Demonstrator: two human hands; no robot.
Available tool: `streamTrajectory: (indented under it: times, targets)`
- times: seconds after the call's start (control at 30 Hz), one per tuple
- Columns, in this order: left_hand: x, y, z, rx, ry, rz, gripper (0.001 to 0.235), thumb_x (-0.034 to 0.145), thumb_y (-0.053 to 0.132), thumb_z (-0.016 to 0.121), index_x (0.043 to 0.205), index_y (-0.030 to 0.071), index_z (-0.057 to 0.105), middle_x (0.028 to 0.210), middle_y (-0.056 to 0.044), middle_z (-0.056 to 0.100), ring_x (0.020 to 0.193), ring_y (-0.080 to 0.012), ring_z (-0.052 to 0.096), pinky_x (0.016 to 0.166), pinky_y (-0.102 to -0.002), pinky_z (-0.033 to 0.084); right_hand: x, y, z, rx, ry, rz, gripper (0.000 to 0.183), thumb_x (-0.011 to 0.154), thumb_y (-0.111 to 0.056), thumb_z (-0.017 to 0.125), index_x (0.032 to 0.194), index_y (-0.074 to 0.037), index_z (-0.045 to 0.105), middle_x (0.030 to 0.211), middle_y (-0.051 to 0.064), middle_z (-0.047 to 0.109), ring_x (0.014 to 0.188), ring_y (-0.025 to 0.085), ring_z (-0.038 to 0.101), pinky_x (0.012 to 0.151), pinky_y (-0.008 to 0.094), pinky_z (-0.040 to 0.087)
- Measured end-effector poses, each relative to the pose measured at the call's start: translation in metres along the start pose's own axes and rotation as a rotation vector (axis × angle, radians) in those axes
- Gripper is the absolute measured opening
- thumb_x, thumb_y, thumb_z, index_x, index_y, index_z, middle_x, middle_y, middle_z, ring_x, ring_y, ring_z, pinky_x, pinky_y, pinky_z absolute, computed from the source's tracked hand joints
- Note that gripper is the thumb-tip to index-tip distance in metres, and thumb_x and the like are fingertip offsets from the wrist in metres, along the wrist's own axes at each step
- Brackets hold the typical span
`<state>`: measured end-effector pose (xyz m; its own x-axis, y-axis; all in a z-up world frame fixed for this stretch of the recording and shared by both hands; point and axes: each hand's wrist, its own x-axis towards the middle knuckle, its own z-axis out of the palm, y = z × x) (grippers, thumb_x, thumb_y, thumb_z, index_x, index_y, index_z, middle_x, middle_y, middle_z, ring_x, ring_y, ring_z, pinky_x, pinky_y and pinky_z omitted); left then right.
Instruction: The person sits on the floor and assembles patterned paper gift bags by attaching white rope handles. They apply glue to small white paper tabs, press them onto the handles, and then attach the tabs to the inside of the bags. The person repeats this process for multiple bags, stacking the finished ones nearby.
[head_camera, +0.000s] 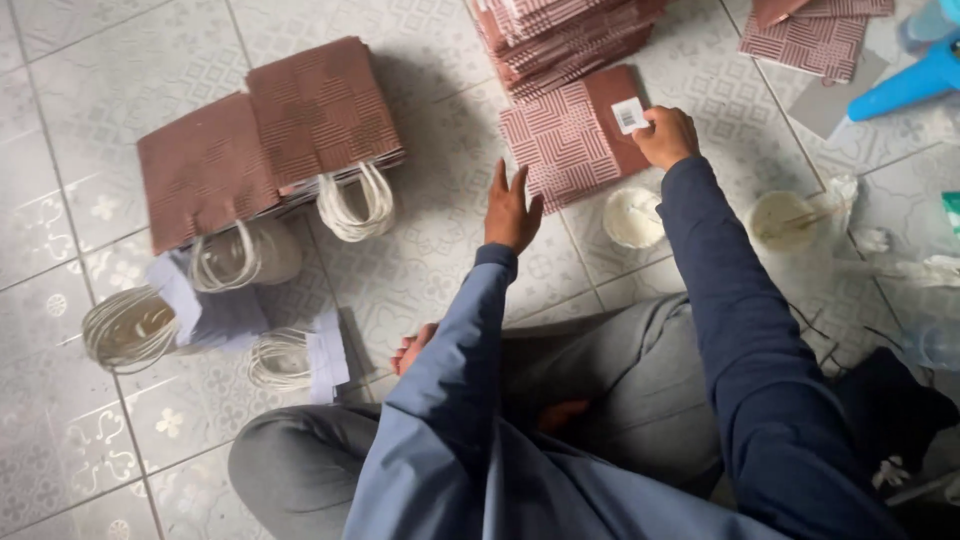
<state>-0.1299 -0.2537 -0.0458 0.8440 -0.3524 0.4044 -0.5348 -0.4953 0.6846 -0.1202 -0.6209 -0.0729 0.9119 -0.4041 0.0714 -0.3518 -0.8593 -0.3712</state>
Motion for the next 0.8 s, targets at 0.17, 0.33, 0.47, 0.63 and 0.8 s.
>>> streamTrajectory:
  times: [0.17,0.33,0.47,0.63,0.8]
  targets:
    - [-0.032,-0.02,0.075,0.174,-0.275,-0.202,0.078,0.085,0.032,0.073,0.153,0.016,0.039,0.162,-0.027,0.026,0.146,-0.0487,0.035,0.121,-0.055,0.037,-0.005,0.029,0.004,-0.046,-0.242,0.199,0.049,0.097,-0.043,0.066,0.136,-0.014,0.067,0.126,0.013,0.069,0.115,0.032,0.067,0.09,0.049,0.059]
    - [-0.052,-0.017,0.084,0.416,-0.365,-0.16,0.08,0.088,0.033,0.069,0.158,0.019,0.033,0.167,-0.02,0.019,0.155,-0.0389,0.022,0.123,-0.057,0.031,-0.02,0.001,-0.015,-0.025,-0.192,0.203,0.048,0.095,-0.042,0.068,0.136,-0.017,0.066,0.125,0.012,0.065,0.116,0.034,0.065,0.094,0.049,0.056]
    - [-0.052,-0.009,0.082,0.504,-0.426,-0.181,0.07,0.097,0.033,0.052,0.161,0.018,0.026,0.17,-0.018,0.011,0.158,-0.0362,0.013,0.125,-0.063,0.018,-0.01,0.012,0.0,0.378,0.104,0.184,0.039,0.091,-0.039,0.079,0.123,-0.016,0.076,0.095,0.011,0.073,0.091,0.03,0.073,0.07,0.042,0.062]
    - [-0.043,0.001,0.074,0.46,-0.528,-0.278,0.076,0.096,0.036,0.053,0.162,0.02,0.018,0.171,-0.014,0.005,0.159,-0.0333,0.005,0.124,-0.068,0.01,-0.063,-0.076,-0.028,1.213,-0.076,0.292,0.042,0.107,-0.029,0.069,0.14,-0.015,0.048,0.124,0.012,0.057,0.099,0.042,0.074,0.083,0.054,0.068]
    - [-0.03,-0.038,0.083,0.33,-0.552,-0.361,0.077,0.095,0.053,0.06,0.16,0.036,0.023,0.17,-0.002,0.017,0.158,-0.0244,0.017,0.124,-0.063,0.019,-0.092,-0.129,-0.045,1.289,0.018,0.254,0.05,0.109,-0.021,0.06,0.151,-0.01,0.034,0.132,0.021,0.052,0.097,0.048,0.077,0.081,0.056,0.072]
